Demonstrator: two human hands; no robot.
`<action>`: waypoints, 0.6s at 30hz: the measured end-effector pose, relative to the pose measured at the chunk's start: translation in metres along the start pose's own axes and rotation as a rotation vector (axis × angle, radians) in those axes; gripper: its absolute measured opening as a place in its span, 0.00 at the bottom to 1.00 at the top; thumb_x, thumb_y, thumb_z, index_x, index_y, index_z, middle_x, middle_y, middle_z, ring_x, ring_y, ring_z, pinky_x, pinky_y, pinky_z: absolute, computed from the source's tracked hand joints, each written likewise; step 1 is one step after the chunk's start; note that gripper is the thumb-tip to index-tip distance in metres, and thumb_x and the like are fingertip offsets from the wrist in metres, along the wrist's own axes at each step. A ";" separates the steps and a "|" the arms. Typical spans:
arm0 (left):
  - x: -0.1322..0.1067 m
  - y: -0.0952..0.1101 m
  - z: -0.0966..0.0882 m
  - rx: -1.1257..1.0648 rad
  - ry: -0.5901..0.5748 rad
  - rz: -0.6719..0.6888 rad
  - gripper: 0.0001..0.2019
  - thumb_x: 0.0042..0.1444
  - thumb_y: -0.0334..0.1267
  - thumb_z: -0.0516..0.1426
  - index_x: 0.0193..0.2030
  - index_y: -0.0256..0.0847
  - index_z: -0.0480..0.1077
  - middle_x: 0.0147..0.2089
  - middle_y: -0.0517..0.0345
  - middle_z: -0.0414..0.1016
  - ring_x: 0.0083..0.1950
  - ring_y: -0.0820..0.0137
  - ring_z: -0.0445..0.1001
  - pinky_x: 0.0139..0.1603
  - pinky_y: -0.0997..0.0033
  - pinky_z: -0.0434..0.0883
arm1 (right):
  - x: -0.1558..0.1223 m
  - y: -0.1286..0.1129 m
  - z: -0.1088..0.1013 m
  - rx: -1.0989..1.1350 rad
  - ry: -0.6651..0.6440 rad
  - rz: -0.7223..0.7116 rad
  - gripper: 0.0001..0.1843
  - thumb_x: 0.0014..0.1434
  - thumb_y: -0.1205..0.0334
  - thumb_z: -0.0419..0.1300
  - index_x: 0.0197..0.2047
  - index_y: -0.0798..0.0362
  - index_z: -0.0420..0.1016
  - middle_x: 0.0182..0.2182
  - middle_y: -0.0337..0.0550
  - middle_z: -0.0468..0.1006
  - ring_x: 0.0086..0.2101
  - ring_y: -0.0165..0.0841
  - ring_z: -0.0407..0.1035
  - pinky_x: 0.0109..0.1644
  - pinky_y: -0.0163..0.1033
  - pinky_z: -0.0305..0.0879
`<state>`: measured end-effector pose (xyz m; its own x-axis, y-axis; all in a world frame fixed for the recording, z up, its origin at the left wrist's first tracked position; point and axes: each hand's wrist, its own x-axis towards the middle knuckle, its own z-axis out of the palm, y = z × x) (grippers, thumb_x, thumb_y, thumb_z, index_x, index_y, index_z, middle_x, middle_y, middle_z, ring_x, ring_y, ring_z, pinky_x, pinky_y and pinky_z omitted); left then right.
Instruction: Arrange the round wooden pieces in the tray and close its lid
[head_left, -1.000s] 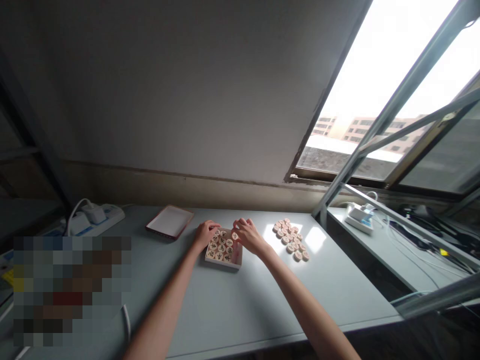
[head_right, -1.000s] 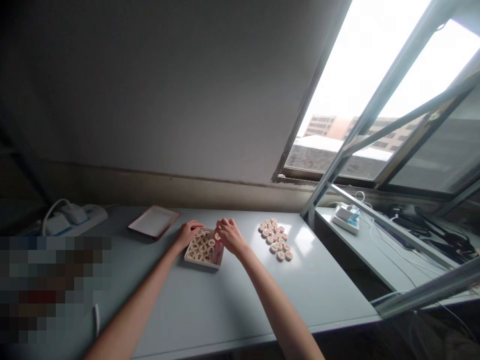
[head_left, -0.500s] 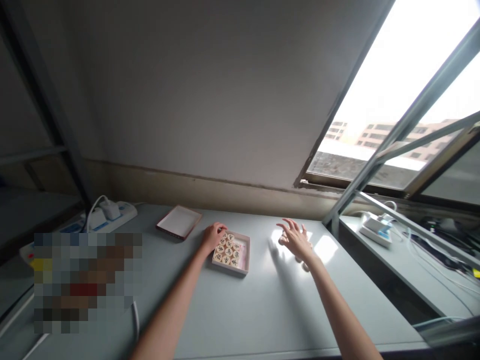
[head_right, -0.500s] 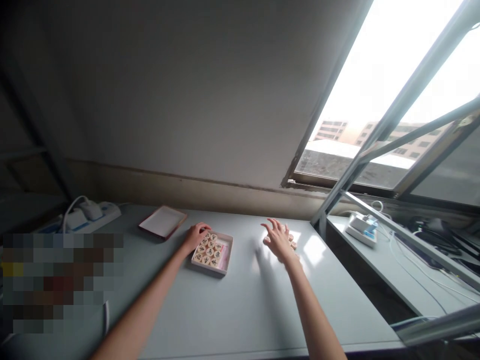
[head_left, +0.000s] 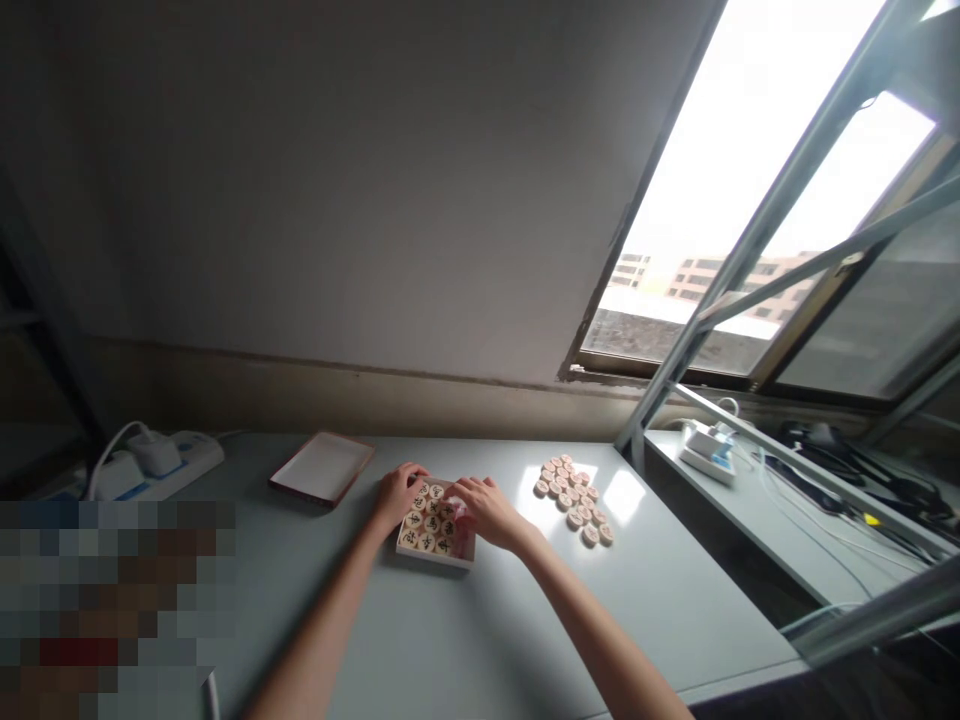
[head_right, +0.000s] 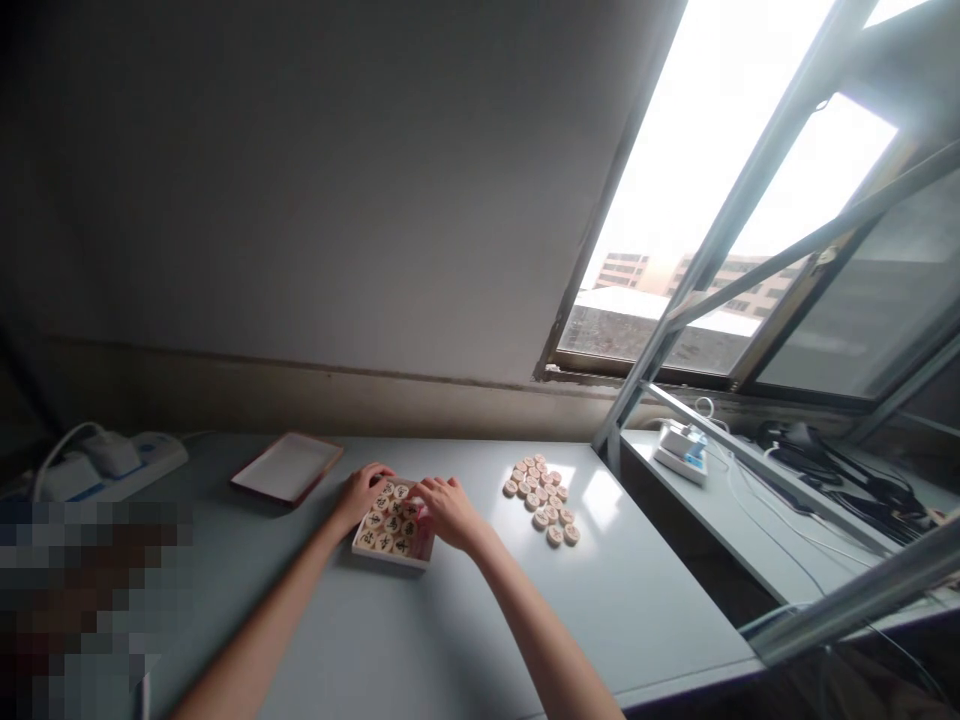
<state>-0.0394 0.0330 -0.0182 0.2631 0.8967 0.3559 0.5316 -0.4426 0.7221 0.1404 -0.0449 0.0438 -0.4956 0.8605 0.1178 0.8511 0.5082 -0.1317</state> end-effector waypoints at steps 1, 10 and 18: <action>0.000 0.000 0.000 0.000 0.001 0.003 0.09 0.50 0.30 0.49 0.31 0.37 0.71 0.35 0.55 0.73 0.38 0.72 0.69 0.41 0.74 0.63 | 0.001 0.001 0.002 0.009 0.011 0.000 0.13 0.54 0.65 0.57 0.45 0.47 0.67 0.42 0.40 0.70 0.40 0.32 0.64 0.43 0.37 0.53; 0.001 0.000 0.001 -0.022 0.019 -0.024 0.08 0.50 0.30 0.50 0.30 0.38 0.71 0.35 0.57 0.73 0.37 0.73 0.70 0.41 0.75 0.63 | -0.024 0.036 -0.016 -0.001 0.258 0.149 0.10 0.54 0.53 0.56 0.39 0.47 0.69 0.43 0.41 0.69 0.44 0.37 0.61 0.45 0.42 0.56; -0.001 0.002 0.001 -0.026 0.022 -0.036 0.08 0.50 0.30 0.50 0.30 0.39 0.70 0.36 0.57 0.73 0.38 0.72 0.69 0.41 0.75 0.63 | -0.105 0.122 0.002 -0.261 0.327 0.433 0.15 0.54 0.62 0.52 0.47 0.46 0.65 0.53 0.48 0.59 0.53 0.45 0.53 0.49 0.51 0.56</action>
<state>-0.0378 0.0316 -0.0174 0.2261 0.9122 0.3417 0.5196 -0.4097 0.7497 0.2963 -0.0731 0.0137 -0.0503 0.9108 0.4098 0.9986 0.0527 0.0056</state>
